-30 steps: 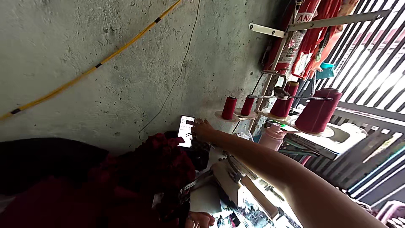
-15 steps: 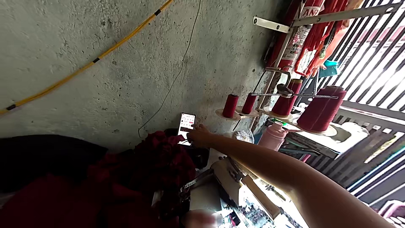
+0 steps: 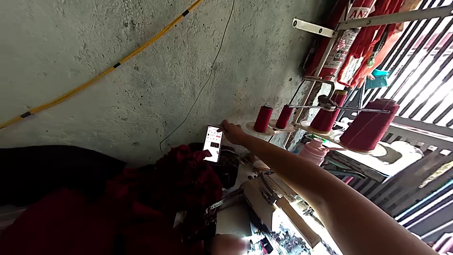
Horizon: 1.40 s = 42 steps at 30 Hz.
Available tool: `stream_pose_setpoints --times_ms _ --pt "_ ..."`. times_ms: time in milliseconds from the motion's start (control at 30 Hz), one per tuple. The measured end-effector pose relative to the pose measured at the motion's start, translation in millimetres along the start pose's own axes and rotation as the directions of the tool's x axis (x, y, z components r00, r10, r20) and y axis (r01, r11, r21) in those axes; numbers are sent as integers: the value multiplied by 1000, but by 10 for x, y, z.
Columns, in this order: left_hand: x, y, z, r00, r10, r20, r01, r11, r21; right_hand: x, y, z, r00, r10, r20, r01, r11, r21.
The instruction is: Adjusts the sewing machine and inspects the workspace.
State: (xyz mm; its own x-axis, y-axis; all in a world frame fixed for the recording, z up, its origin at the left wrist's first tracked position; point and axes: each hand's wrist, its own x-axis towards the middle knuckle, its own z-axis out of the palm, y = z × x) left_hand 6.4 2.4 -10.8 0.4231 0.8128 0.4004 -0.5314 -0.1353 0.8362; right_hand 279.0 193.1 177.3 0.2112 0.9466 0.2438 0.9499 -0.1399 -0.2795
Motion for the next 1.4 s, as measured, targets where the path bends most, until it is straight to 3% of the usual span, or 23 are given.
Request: stream_pose_setpoints --times_ms 367,633,767,933,1100,1233,1300,1400 --pt "-8 8 0 1000 -11 4 11 1000 -16 56 -122 83 998 -29 62 34 996 -77" --pt "-3 50 34 1000 -3 5 3 1000 -20 -231 -319 -402 998 -56 -15 57 997 50" --pt "-21 21 23 1000 5 13 -5 1000 -23 -542 -366 -603 990 -138 -38 141 986 93" --pt "-38 17 25 1000 12 -10 -12 1000 14 -856 -406 -613 987 -158 -9 158 987 13" --pt "-18 72 37 1000 -14 -22 15 1000 19 -1361 -515 -738 973 -231 10 227 963 142" --pt "55 208 135 980 -157 -122 158 987 -2 -1983 -549 -743 910 -410 57 392 899 196" --pt "99 243 192 974 -170 -148 173 985 7 -2278 -579 -677 884 -457 96 439 883 166" --pt "177 306 289 975 -157 -155 162 987 19 -2534 -547 -481 854 -519 31 516 854 60"
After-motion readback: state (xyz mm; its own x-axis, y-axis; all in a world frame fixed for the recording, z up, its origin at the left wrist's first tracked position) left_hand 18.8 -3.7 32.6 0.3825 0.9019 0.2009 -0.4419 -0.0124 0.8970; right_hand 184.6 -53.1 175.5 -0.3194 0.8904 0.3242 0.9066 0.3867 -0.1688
